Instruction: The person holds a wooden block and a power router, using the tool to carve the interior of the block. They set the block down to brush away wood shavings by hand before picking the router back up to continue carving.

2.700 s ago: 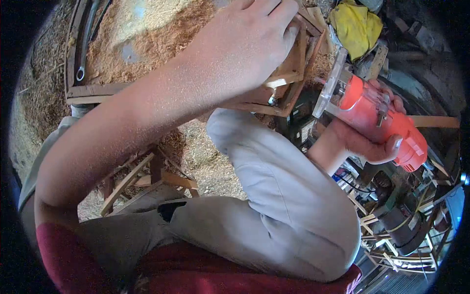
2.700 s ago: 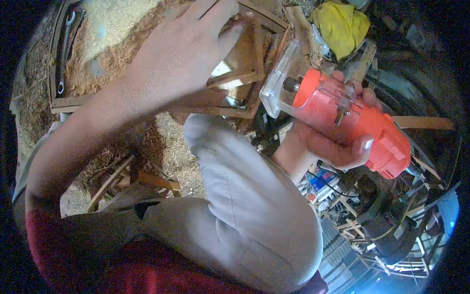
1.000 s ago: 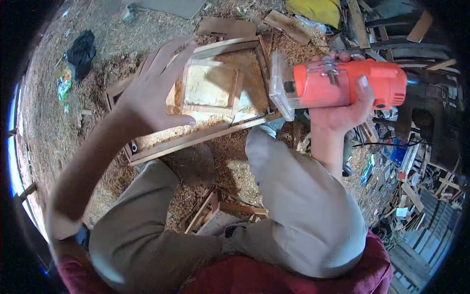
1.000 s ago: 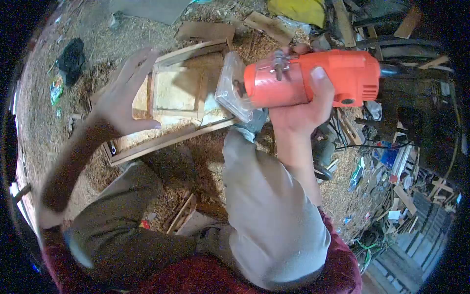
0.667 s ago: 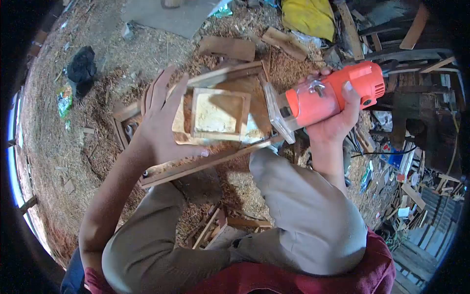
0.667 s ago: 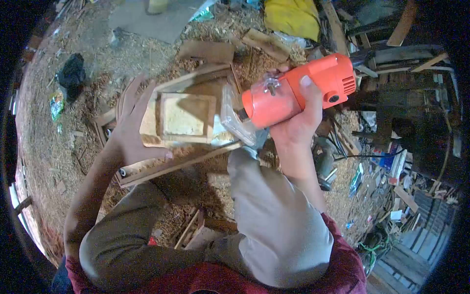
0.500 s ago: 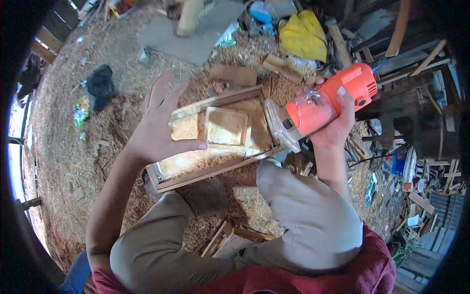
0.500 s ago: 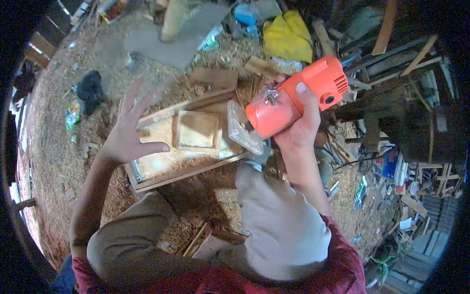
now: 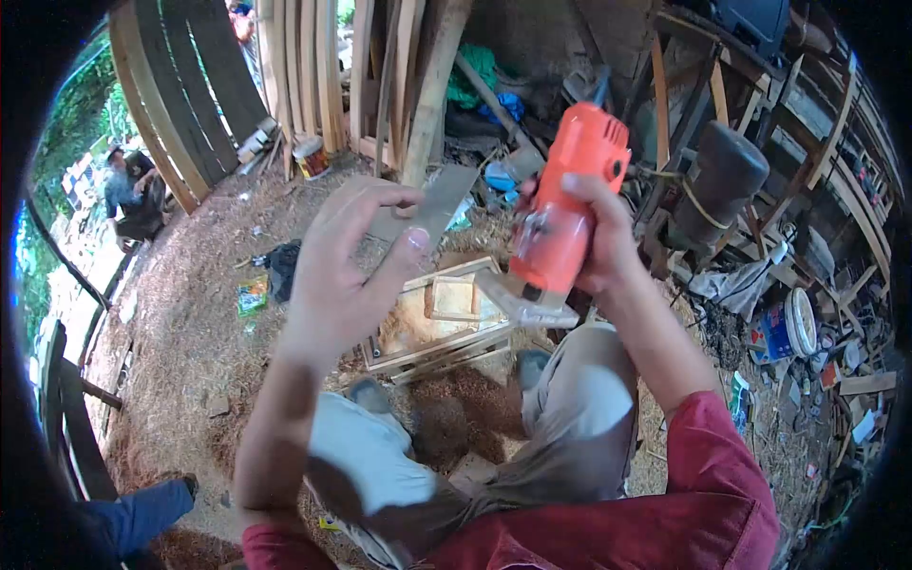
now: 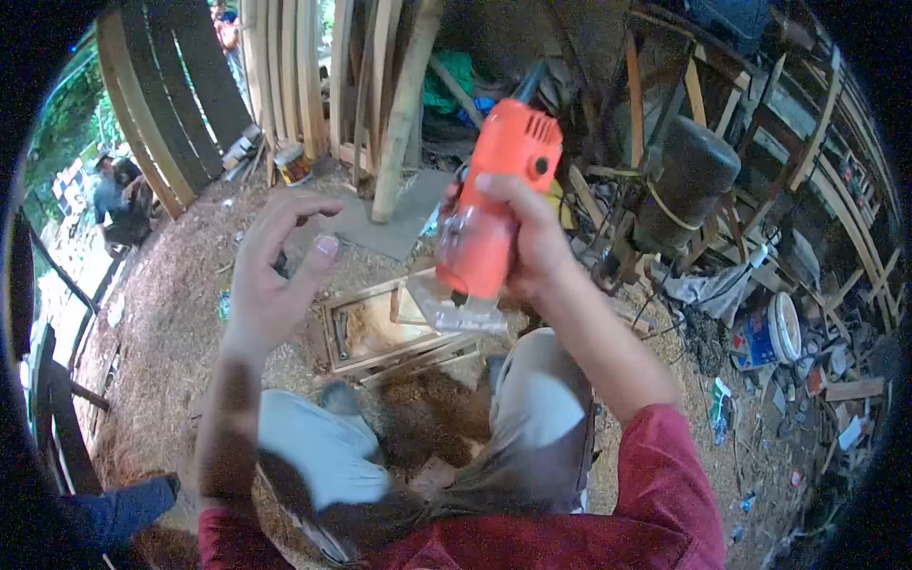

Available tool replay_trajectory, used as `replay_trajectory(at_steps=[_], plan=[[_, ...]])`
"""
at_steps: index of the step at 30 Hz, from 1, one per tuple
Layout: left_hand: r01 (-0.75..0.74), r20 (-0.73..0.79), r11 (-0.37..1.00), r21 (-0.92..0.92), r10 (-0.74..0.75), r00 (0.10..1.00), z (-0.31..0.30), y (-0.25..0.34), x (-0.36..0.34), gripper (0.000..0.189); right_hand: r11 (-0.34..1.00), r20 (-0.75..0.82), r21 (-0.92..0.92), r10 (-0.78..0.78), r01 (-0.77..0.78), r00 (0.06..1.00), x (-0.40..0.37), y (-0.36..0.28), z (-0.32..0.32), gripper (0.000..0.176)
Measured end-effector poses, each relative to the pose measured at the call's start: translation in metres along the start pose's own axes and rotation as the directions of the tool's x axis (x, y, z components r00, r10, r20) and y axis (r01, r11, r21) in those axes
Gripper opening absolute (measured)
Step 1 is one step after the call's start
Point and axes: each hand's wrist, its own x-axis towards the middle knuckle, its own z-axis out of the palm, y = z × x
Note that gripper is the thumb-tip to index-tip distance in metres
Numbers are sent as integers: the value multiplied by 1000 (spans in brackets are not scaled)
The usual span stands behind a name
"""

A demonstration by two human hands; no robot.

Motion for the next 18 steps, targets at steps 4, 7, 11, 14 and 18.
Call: replay_trajectory(at_steps=[4, 7, 11, 14, 18], plan=[[-13, -131, 998, -69, 4, 991, 17, 13, 0, 32, 974, 34, -223, -37, 43, 999, -22, 33, 12, 33], [107, -124, 964, -245, -140, 982, 53, 1, -10, 38, 903, 58, -403, -139, 150, 989, -25, 88, -1, 42], [203, 56, 927, -316, -195, 979, 84, -30, -32, 46, 793, 70, -604, -42, 76, 997, -37, 122, -19, 49], [354, 199, 739, -573, -293, 935, 99, -52, -40, 42, 767, 48, -641, 63, -18, 997, -34, 139, -25, 53], [559, 263, 589, -584, -514, 817, 113, -72, -42, 31, 655, 6, -754, 96, -59, 995, -31, 145, -18, 55]])
